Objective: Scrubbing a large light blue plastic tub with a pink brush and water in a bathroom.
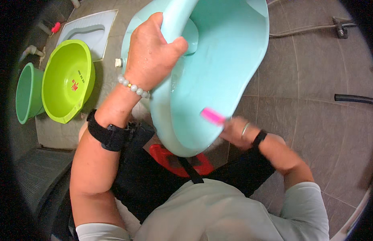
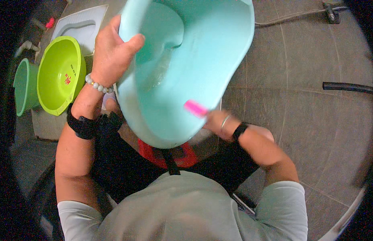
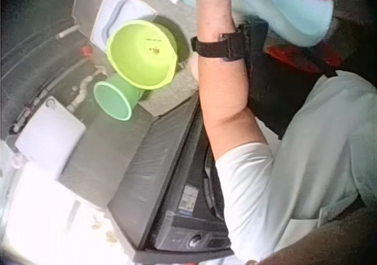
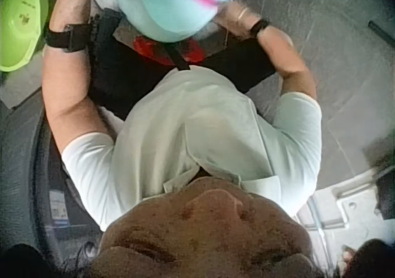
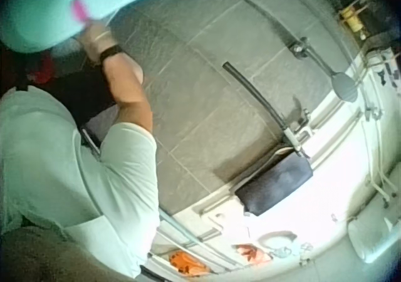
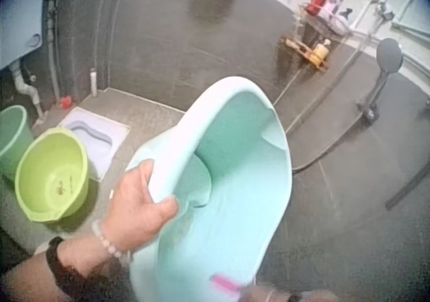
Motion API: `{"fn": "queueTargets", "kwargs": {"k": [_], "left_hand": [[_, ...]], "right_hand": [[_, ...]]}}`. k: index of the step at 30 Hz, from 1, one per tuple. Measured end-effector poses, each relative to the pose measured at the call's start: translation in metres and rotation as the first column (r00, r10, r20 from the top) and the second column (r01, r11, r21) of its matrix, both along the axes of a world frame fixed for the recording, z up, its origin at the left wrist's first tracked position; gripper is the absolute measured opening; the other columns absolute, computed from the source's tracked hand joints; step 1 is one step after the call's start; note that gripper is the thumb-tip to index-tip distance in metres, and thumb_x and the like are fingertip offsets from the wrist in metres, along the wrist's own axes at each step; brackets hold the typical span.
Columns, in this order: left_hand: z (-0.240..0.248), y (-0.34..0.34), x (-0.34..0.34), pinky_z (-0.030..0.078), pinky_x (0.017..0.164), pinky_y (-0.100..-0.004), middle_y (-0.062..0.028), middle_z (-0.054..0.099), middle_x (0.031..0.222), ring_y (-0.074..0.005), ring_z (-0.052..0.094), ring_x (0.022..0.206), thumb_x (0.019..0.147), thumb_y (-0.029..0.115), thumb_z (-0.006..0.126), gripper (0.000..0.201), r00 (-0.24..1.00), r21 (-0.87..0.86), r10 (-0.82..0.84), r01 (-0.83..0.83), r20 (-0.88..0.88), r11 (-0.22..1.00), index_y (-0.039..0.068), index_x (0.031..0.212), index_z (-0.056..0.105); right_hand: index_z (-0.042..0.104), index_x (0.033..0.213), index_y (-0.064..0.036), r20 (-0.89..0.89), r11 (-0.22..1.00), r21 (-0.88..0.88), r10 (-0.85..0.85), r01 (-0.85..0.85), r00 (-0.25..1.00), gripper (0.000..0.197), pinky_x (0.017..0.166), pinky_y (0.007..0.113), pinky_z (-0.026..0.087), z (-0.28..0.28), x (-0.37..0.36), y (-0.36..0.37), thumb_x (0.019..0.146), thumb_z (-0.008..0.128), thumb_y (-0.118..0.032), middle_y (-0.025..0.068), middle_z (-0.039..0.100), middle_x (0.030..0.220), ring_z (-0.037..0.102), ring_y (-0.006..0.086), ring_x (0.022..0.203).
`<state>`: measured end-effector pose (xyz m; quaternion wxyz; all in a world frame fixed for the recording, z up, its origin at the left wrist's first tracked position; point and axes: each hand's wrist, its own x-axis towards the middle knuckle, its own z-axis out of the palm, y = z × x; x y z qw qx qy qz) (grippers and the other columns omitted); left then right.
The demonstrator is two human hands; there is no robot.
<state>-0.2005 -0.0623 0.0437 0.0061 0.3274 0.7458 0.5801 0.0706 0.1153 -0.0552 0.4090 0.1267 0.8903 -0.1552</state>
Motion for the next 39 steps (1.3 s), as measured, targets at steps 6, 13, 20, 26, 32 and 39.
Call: {"fn": "queueTargets", "kwargs": {"k": [6, 13, 20, 26, 32, 39], "left_hand": [[0.006, -0.004, 0.002, 0.042, 0.053, -0.0309, -0.0131, 0.053, 0.059, -0.0194, 0.052, 0.054, 0.059, 0.013, 0.056, 0.023, 0.995, 0.076, -0.055, 0.048, 0.087, 0.996, -0.003, 0.074, 0.050], [0.050, -0.001, 0.005, 0.046, 0.063, -0.0269, -0.0133, 0.058, 0.082, -0.0182, 0.056, 0.071, 0.063, 0.004, 0.052, 0.030, 0.961, -0.022, -0.004, 0.010, 0.275, 1.000, -0.003, 0.091, 0.053], [0.061, 0.011, 0.006, 0.044, 0.057, -0.0274, -0.0107, 0.054, 0.074, -0.0161, 0.052, 0.065, 0.061, 0.003, 0.052, 0.022, 0.959, 0.048, -0.053, 0.041, 0.277, 0.998, -0.004, 0.082, 0.051], [0.044, 0.008, 0.008, 0.044, 0.058, -0.0280, -0.0112, 0.054, 0.074, -0.0173, 0.052, 0.065, 0.061, 0.004, 0.052, 0.023, 0.966, 0.023, -0.062, 0.058, 0.249, 0.998, -0.005, 0.082, 0.051], [0.043, 0.009, 0.011, 0.044, 0.059, -0.0285, -0.0121, 0.055, 0.073, -0.0182, 0.052, 0.065, 0.061, 0.005, 0.052, 0.023, 0.969, 0.017, -0.092, 0.090, 0.231, 0.996, -0.005, 0.082, 0.051], [0.039, 0.007, 0.012, 0.043, 0.058, -0.0287, -0.0113, 0.054, 0.071, -0.0181, 0.052, 0.064, 0.061, 0.006, 0.052, 0.022, 0.982, 0.014, -0.034, 0.032, 0.184, 0.999, -0.005, 0.080, 0.051]], "right_hand": [[0.059, 0.089, -0.0106, -0.008, 0.902, 0.424, 0.086, -0.075, 0.996, 0.019, 0.065, 0.038, 0.048, 0.001, -0.001, 0.050, 0.076, 0.045, -0.016, 0.0151, 0.060, 0.076, 0.059, 0.0284, 0.074], [0.030, 0.125, -0.0307, 0.040, 0.846, 0.533, -0.024, -0.001, 0.999, 0.052, 0.070, 0.040, 0.048, 0.015, -0.017, 0.081, 0.080, 0.037, -0.006, 0.0194, 0.058, 0.087, 0.058, 0.0316, 0.080], [0.051, 0.110, -0.0228, 0.022, 0.948, 0.288, -0.149, 0.136, 0.989, 0.033, 0.067, 0.038, 0.047, 0.023, -0.002, 0.050, 0.079, 0.044, -0.013, 0.0163, 0.060, 0.082, 0.059, 0.0291, 0.074], [0.060, 0.087, -0.0105, 0.032, 0.657, -0.595, -0.556, 0.463, 0.831, 0.017, 0.061, 0.034, 0.044, 0.006, 0.037, -0.048, 0.073, 0.051, -0.015, 0.0163, 0.058, 0.072, 0.055, 0.0256, 0.062], [0.058, 0.096, -0.0115, 0.017, 0.893, 0.448, -0.054, 0.041, 0.998, 0.024, 0.067, 0.038, 0.048, 0.005, -0.008, 0.055, 0.075, 0.051, -0.022, 0.0169, 0.060, 0.082, 0.059, 0.0301, 0.077], [0.059, 0.091, -0.0106, 0.110, 0.796, -0.472, -0.374, 0.380, 0.921, 0.017, 0.062, 0.032, 0.046, -0.009, 0.010, -0.057, 0.080, 0.050, -0.020, 0.0109, 0.060, 0.074, 0.055, 0.0215, 0.065]]}}
